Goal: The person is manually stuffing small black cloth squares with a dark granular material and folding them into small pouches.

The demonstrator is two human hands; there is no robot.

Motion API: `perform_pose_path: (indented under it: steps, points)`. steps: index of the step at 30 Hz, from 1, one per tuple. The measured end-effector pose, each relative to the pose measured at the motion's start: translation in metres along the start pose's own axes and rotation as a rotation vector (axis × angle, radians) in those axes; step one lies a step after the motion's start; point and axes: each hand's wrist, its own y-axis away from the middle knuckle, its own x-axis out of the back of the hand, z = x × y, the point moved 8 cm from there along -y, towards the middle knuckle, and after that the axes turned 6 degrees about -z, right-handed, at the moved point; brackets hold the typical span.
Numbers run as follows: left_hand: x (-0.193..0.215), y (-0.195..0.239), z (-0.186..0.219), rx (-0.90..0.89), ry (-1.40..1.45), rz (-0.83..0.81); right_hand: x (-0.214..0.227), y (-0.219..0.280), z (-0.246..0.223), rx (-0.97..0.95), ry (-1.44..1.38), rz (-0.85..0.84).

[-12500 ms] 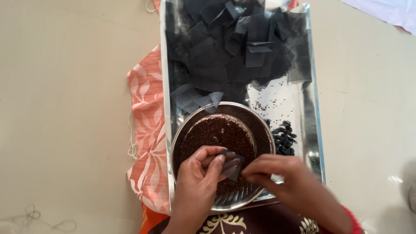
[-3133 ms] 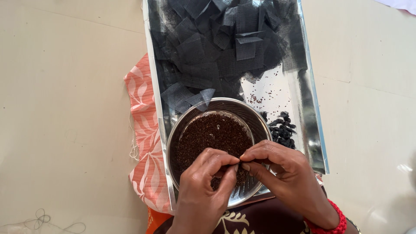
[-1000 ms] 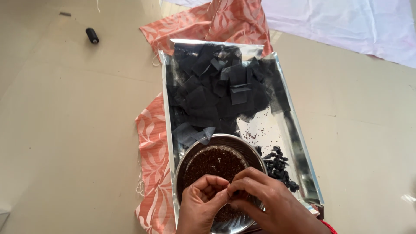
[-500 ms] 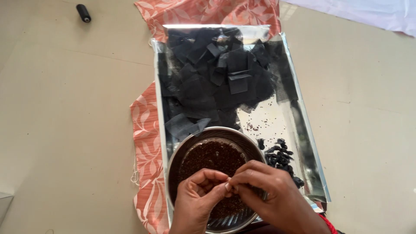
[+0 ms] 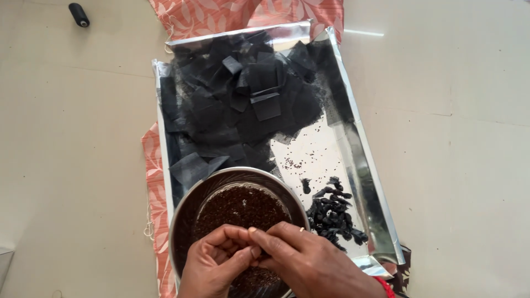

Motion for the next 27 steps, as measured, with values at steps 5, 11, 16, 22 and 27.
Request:
perform_pose_path:
  steps: [5, 11, 16, 22, 27]
  points:
    - [-0.011, -0.004, 0.007, 0.031, 0.038, 0.057, 0.013, 0.009, 0.003, 0.071, 0.021, 0.034]
    - [-0.020, 0.004, 0.017, -0.047, 0.013, 0.031, 0.015, 0.010, -0.005, 0.039, -0.014, 0.110]
    - [-0.033, 0.011, 0.033, -0.139, -0.016, 0.022, 0.019, 0.006, -0.010, -0.061, -0.071, 0.209]
    - [-0.047, 0.024, 0.045, -0.312, -0.023, -0.012, 0.006, 0.012, 0.009, -0.481, -0.506, 0.190]
    - [-0.058, 0.037, 0.061, -0.347, -0.178, -0.005, -0.006, 0.012, 0.017, -0.524, -0.749, 0.252]
